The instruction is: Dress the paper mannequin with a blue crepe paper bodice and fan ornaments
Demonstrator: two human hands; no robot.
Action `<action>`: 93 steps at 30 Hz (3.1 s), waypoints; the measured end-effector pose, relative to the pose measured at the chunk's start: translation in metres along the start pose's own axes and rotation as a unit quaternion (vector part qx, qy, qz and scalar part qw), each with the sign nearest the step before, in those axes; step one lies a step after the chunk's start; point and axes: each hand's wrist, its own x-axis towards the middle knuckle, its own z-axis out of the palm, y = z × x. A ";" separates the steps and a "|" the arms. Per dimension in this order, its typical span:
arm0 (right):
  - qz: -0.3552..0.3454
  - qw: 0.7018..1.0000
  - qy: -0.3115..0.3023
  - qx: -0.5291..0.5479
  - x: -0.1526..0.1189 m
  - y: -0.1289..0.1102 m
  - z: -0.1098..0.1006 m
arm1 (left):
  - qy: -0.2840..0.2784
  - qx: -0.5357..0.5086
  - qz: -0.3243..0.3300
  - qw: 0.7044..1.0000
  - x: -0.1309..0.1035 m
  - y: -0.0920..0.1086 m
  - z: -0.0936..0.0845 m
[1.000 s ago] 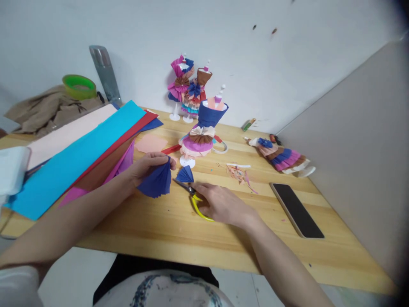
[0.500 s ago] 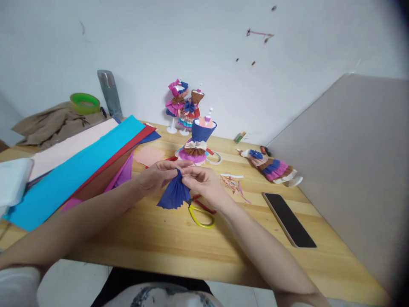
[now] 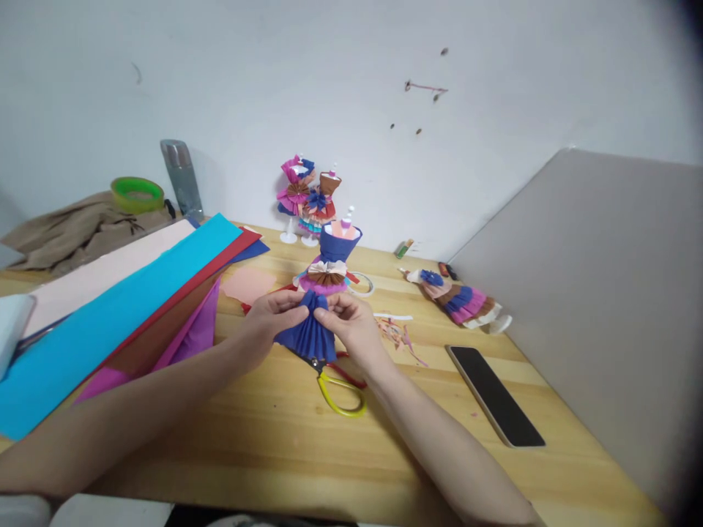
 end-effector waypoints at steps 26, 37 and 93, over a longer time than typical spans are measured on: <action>-0.030 0.982 0.025 -0.186 0.026 0.015 -0.043 | 0.100 0.008 -0.061 0.993 0.031 -0.004 0.011; -0.059 0.985 0.040 -0.156 0.031 0.015 -0.046 | 0.126 -0.014 -0.008 0.992 0.039 -0.014 0.006; 0.064 0.980 -0.136 -0.132 0.014 -0.004 -0.042 | 0.072 0.016 -0.155 0.985 0.003 0.002 -0.013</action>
